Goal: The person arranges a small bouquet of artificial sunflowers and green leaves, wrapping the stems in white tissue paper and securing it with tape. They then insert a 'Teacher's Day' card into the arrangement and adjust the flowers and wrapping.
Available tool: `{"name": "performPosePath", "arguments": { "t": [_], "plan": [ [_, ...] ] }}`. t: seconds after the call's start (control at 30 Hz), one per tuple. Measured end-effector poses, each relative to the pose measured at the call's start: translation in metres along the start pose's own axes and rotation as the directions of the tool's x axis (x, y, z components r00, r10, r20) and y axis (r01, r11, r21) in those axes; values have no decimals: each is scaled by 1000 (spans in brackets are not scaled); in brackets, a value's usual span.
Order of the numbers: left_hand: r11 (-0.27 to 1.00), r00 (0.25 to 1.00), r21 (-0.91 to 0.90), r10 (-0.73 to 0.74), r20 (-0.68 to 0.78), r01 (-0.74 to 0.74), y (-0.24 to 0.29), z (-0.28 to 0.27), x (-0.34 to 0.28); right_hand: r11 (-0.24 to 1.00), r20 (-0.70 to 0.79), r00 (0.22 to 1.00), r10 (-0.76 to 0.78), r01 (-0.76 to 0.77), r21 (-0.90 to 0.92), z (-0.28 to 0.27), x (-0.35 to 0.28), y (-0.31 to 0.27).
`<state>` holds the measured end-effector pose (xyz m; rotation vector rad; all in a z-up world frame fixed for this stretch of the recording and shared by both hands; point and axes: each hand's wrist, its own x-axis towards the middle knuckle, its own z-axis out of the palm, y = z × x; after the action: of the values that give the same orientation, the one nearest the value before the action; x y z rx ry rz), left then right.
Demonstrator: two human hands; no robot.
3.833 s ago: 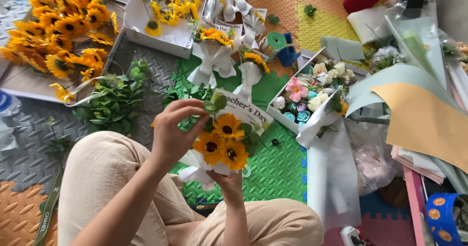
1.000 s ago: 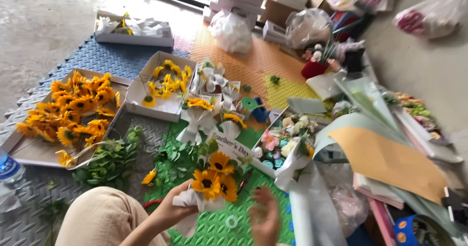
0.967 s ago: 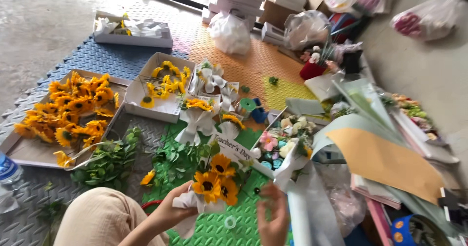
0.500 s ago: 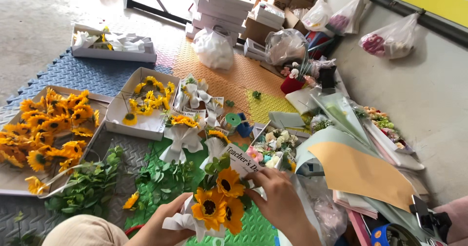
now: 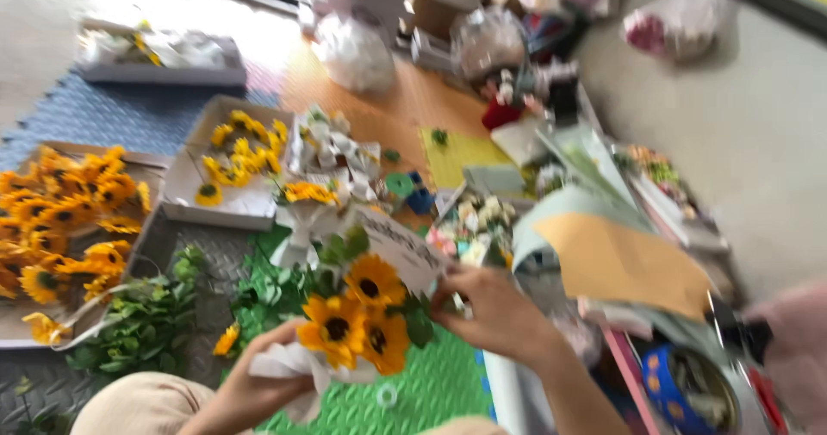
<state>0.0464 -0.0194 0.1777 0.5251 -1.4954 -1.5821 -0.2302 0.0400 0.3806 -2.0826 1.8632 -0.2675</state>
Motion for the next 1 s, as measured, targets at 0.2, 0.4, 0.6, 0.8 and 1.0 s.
{"name": "performPosePath", "arguments": {
  "t": [0.2,0.4,0.6,0.8,1.0],
  "plan": [
    [906,905,-38,-423,-43,422,13,-1,-10,993,-44,997,60,-55,102,-2,-3,-12],
    [936,936,42,-350,18,349,12,3,-9,968,-48,982,183,-171,185,-2,-7,-14],
    [942,943,-56,-332,-8,331,-10,-13,-18,969,-126,973,194,-169,182,-18,-18,-11],
    [932,932,-16,-363,19,363,-14,-24,-22,987,-178,979,-95,116,109,-10,-18,-2],
    [964,963,-41,-260,66,263,-17,-30,-23,967,-193,950,-245,253,18,-3,-16,-3]
  ]
}}
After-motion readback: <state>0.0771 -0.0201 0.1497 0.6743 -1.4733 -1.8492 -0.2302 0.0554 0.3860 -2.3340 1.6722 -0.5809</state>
